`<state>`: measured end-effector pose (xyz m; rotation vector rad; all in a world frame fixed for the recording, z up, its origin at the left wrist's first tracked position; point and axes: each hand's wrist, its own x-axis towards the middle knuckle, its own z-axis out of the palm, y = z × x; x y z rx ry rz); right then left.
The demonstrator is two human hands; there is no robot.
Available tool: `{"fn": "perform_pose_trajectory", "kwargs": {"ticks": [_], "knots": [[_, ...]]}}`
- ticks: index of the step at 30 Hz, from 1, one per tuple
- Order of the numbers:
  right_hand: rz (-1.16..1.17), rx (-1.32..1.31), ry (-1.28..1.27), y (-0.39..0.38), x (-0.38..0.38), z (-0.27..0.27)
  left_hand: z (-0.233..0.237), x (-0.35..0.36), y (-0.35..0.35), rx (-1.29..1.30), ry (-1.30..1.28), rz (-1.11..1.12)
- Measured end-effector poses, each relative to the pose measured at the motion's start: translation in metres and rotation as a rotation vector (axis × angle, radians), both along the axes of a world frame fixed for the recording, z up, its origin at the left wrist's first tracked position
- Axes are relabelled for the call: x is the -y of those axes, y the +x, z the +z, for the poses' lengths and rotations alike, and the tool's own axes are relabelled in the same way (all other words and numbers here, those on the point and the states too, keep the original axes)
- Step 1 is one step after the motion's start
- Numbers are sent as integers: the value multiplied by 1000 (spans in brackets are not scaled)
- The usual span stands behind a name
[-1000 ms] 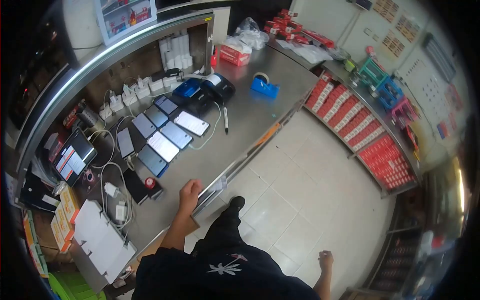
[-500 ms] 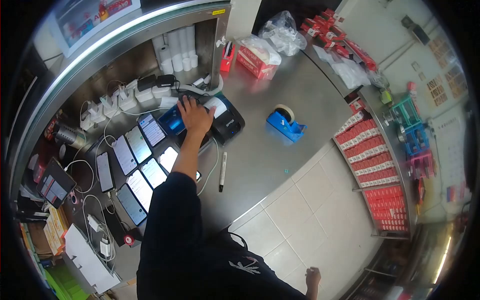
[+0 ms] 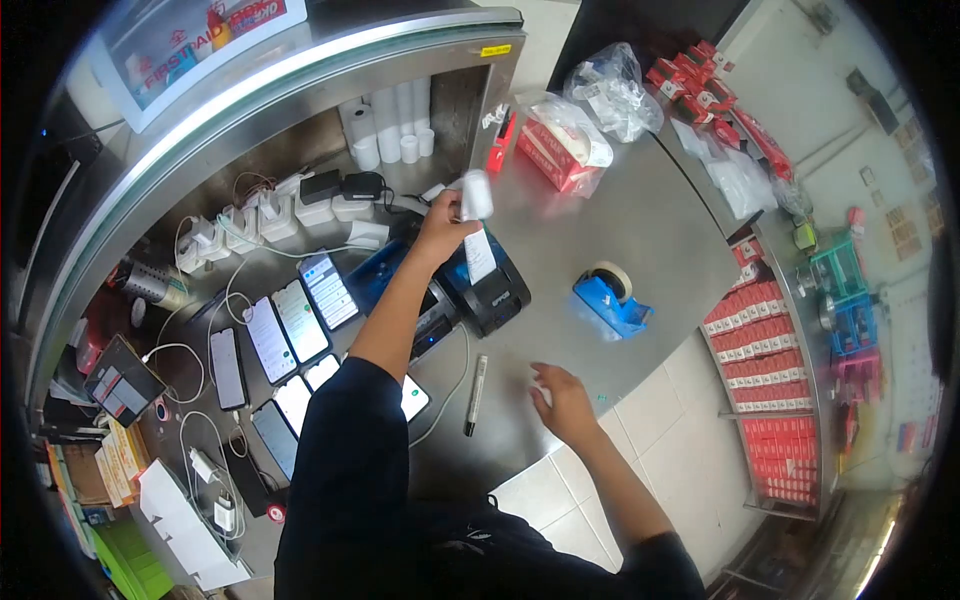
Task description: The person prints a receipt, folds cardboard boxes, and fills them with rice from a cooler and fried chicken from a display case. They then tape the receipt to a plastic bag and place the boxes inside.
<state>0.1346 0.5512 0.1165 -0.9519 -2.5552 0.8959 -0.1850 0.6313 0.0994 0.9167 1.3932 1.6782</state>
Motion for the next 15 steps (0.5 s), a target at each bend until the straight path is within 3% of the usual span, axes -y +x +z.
{"fn": "perform_pose_trajectory", "kwargs": {"ticks": [3, 7, 9, 15], "knots": [[124, 76, 162, -56, -16, 10, 18, -1, -2, 32, 50, 9], [130, 121, 192, -94, -34, 0, 36, -2, -17, 77, 37, 4], [145, 145, 393, -103, -36, -7, 40, 0, -21, 123, 55, -22], [164, 306, 371, -109, -33, -20, 58, 9, -24, 148, 251, 51]]}}
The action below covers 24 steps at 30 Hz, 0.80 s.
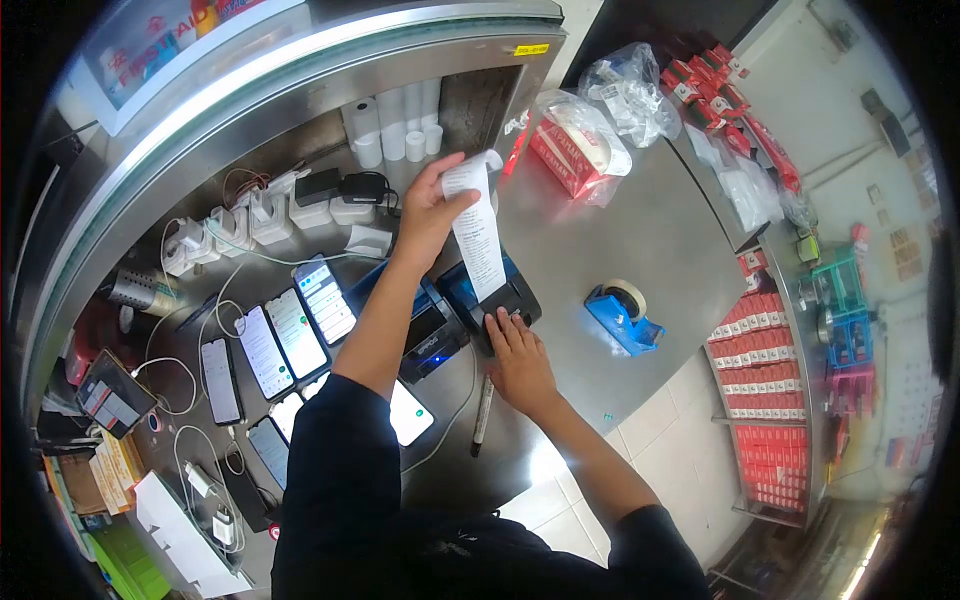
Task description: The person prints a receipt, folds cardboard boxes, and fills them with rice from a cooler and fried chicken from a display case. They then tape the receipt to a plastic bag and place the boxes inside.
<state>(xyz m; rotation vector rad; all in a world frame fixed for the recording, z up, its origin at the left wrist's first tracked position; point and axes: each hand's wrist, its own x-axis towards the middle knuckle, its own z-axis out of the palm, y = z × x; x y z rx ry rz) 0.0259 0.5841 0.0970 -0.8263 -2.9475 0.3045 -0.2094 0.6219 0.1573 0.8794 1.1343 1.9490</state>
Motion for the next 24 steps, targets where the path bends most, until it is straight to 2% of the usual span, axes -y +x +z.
{"fn": "perform_pose_trajectory", "kwargs": {"ticks": [3, 9, 14, 15, 18, 20, 23, 24], "knots": [[-2, 9, -20, 0, 0, 2, 17, 8, -1, 67, 61, 7], [-7, 21, -32, 2, 1, 2, 43, 43, 15, -44, 16, -34], [-9, 37, -7, 6, 0, 0, 33, 111, 46, -77, -115, -203], [-10, 47, -6, 7, 0, 1, 27, 127, 51, -169, -139, -204], [-22, 92, -12, 8, -1, -10, 33, 172, 74, -211, -225, -169], [-14, 22, 3, 8, -4, -21, 42, 191, 85, -75, -162, -4], [-19, -115, -61, 15, -4, 2, 66, 196, 102, -94, -110, 9], [-3, -276, -179, 19, -4, 15, 79, 195, 110, -95, -66, -3]]}}
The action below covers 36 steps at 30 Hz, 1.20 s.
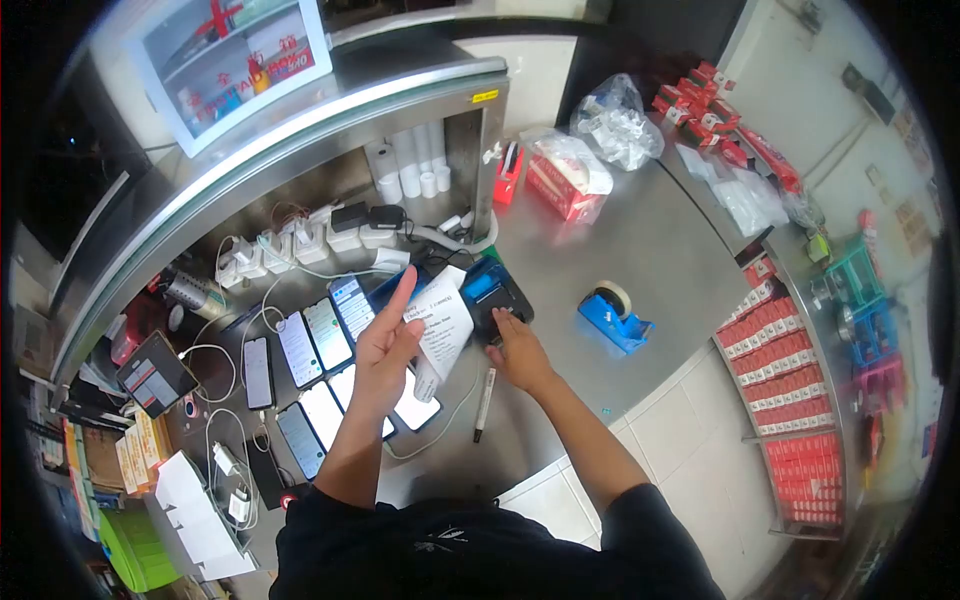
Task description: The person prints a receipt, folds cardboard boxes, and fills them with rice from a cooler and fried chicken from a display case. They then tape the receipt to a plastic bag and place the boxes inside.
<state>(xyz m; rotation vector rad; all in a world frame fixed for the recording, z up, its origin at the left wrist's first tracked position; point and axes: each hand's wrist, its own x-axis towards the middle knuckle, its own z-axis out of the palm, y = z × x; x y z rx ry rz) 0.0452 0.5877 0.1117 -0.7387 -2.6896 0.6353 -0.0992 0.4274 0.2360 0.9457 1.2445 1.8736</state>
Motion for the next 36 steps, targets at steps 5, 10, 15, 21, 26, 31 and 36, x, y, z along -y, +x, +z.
{"fn": "perform_pose_trajectory", "kwargs": {"ticks": [5, 10, 15, 21, 26, 31, 36], "knots": [[-121, -542, -332, 61, 34, 115, 42, -17, 55, 71, 97, -170], [-188, -911, -277, 153, 70, 178, 53, -57, 139, -46, 190, -351], [-398, -1012, -272, 259, 89, 174, 70, -91, 247, -120, 275, -561], [-564, -1179, -283, 406, 117, 181, 83, -113, 398, -125, 427, -860], [-703, -1186, -184, 538, 145, 197, 95, -121, 543, -159, 509, -995], [-858, -1143, -103, 652, 180, 198, 105, -121, 672, -104, 566, -1109], [-961, -1170, -61, 730, 196, 195, 113, -133, 765, -146, 606, -1195]]}}
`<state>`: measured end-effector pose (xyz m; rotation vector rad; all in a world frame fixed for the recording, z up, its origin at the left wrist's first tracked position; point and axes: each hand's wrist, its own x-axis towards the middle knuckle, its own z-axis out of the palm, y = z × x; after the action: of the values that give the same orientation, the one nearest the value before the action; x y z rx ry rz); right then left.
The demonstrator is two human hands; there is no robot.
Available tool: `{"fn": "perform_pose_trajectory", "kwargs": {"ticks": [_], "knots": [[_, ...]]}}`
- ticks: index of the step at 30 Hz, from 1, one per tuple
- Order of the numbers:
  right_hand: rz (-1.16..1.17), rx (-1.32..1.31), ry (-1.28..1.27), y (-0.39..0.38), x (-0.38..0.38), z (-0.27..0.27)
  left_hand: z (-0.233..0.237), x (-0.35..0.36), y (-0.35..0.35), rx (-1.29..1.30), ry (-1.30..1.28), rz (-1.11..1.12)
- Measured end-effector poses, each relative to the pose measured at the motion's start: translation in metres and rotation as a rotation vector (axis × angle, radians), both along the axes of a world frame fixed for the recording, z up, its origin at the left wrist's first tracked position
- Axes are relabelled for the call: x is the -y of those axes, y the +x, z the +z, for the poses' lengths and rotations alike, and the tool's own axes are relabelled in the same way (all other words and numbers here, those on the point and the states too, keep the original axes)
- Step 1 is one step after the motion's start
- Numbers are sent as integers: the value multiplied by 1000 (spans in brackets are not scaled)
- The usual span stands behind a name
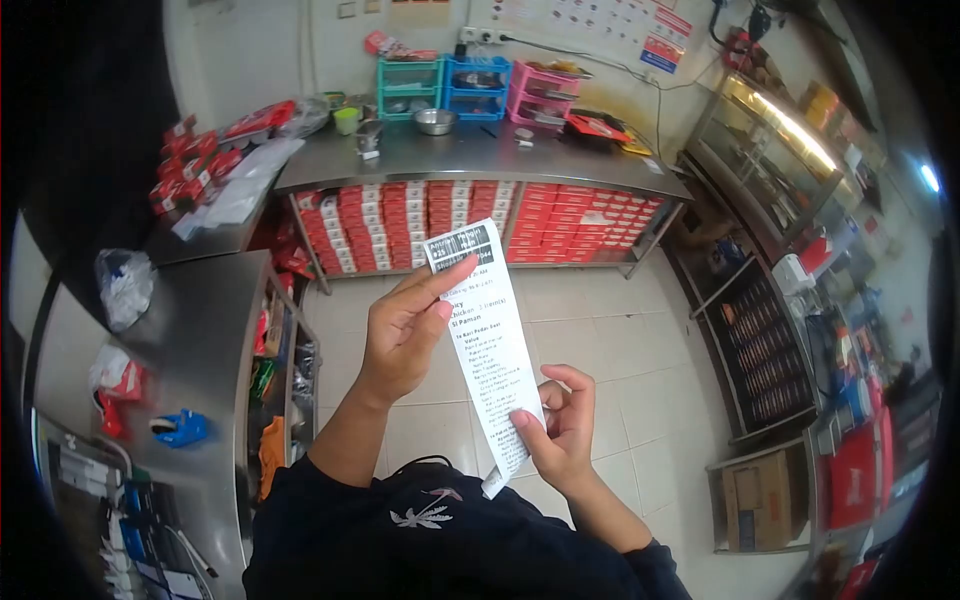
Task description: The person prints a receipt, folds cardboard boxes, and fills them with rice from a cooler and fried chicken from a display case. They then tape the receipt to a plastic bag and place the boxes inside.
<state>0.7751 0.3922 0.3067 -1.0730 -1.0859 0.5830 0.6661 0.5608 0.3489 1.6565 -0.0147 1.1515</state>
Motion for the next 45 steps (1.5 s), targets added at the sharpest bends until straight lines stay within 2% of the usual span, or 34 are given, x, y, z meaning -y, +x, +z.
{"fn": "perform_pose_trajectory", "kwargs": {"ticks": [9, 15, 17, 24, 30, 32, 35, 38, 42, 45], "knots": [[-97, 98, 62, 141, -55, -11, 1, -78, 156, -6, 56, -101], [-212, -15, -56, 254, -103, -9, 17, -144, 289, 32, 21, -199], [-352, 129, -25, 285, -112, -9, 22, -162, 334, 11, 37, -271], [-616, 85, -137, 374, -131, -15, 24, -189, 473, -58, 103, -514], [-528, -84, -65, 476, -156, -23, 23, -214, 582, 7, 60, -555], [-490, -134, -100, 518, -160, -21, 23, -224, 618, -54, 41, -532], [-464, -47, -174, 584, -166, -17, 30, -236, 685, 40, 55, -514], [-481, -7, -97, 639, -186, -6, 35, -252, 738, 26, 71, -475], [-407, -136, -118, 697, -213, -7, 30, -275, 785, -27, -1, -413], [-439, -59, -151, 736, -237, -13, 27, -299, 816, -12, -8, -387]]}}
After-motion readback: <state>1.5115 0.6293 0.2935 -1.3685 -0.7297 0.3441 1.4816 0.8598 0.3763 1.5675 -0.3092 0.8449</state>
